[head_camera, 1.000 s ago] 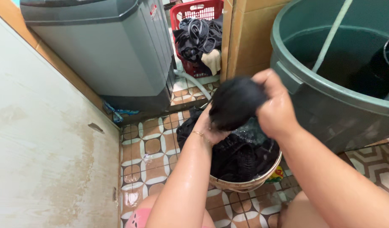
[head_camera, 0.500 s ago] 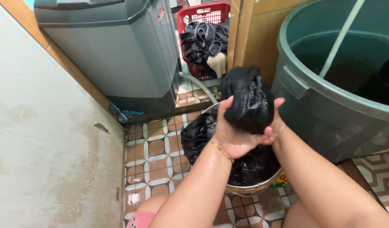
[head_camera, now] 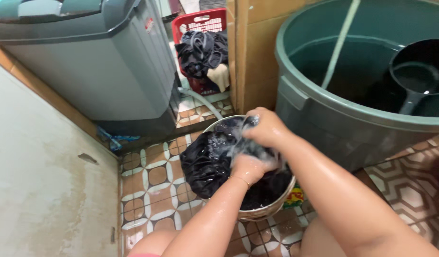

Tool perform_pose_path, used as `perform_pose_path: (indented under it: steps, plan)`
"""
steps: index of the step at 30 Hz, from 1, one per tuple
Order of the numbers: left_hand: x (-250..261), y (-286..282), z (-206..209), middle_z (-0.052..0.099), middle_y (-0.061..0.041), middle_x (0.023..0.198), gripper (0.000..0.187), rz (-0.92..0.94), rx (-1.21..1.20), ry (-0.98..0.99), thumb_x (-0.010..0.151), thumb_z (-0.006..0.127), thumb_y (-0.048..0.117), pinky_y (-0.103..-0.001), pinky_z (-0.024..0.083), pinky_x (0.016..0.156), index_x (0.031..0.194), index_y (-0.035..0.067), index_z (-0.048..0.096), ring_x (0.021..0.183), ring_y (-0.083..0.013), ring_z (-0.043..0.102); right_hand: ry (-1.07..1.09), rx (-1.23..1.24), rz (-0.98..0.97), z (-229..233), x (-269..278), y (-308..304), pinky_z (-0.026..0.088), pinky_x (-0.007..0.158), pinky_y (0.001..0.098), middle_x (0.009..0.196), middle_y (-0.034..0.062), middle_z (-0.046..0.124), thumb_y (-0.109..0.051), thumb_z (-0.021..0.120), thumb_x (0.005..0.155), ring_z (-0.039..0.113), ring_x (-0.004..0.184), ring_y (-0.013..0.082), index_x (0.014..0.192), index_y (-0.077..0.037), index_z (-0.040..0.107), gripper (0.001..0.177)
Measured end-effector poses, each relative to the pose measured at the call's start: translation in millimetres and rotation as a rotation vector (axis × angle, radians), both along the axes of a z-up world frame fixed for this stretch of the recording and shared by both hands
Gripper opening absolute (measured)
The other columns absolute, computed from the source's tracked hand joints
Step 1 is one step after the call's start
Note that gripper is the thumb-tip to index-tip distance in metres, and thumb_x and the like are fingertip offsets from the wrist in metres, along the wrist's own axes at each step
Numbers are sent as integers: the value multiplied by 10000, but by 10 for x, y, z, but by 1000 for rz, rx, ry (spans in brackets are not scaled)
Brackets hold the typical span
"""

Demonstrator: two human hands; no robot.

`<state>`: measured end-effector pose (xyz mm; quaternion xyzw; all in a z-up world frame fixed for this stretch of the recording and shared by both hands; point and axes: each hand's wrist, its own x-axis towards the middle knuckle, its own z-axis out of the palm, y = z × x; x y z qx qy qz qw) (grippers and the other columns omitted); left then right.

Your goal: The person washes dark clothing by hand in a bucket of soapy water, dipping items into a large water container and scrubbing them.

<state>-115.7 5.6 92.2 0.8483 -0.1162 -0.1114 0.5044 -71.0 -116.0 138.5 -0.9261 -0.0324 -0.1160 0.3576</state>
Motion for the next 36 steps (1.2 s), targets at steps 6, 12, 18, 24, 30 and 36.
perform_pose_path:
  steps: [6, 12, 18, 24, 30, 36]
  plan:
    - [-283, -249, 406, 713, -104, 1190, 697, -15, 53, -58, 594, 847, 477, -409, 539, 922, 1164, 122, 663, 1115, -286, 677, -314, -103, -159, 366, -598, -47, 524, 776, 461, 940, 136, 621, -169, 820, 627, 619, 881, 375, 776, -59, 693, 224]
    - [-704, -989, 948, 411, -247, 1399, 1176, -198, -410, -579, 483, 905, 454, -531, 332, 1089, 1438, 22, 370, 1297, -453, 372, -797, -358, -309, 1312, -1688, -1032, 536, 864, 434, 1002, 137, 643, -108, 811, 689, 633, 994, 348, 820, -33, 665, 210]
    - [-1097, -1477, 1380, 544, -153, 1377, 831, -464, -327, -391, 705, 849, 497, -474, 394, 1117, 1389, 123, 558, 1300, -368, 473, -650, -1218, -875, 1951, -2722, -1885, 510, 779, 580, 1021, 35, 696, -390, 913, 595, 647, 1018, 365, 749, -182, 760, 301]
    - [-837, -1162, 1135, 673, -106, 1262, 629, -380, -285, -237, 711, 833, 437, -429, 449, 1050, 1259, 157, 698, 1241, -287, 582, -417, -387, -299, 1698, -2313, -1668, 559, 899, 411, 1014, 99, 719, -152, 738, 887, 710, 972, 279, 1068, -86, 739, 193]
    - [367, 180, 303, 700, -124, 1259, 632, 82, -218, -201, 720, 876, 302, -362, 512, 994, 1285, 95, 683, 1178, -245, 664, 138, -247, 285, 729, -1347, -577, 566, 851, 402, 1004, 100, 743, -140, 737, 803, 722, 953, 275, 1338, -155, 602, 552]
    - [1606, 1234, -367, 550, -214, 1455, 936, 604, -532, 188, 757, 796, 338, -400, 438, 1099, 1518, -9, 376, 1329, -307, 561, 187, -191, 379, 209, -575, 221, 431, 1076, 442, 1369, 121, 583, -188, 767, 821, 534, 1282, 342, 1419, -177, 517, 648]
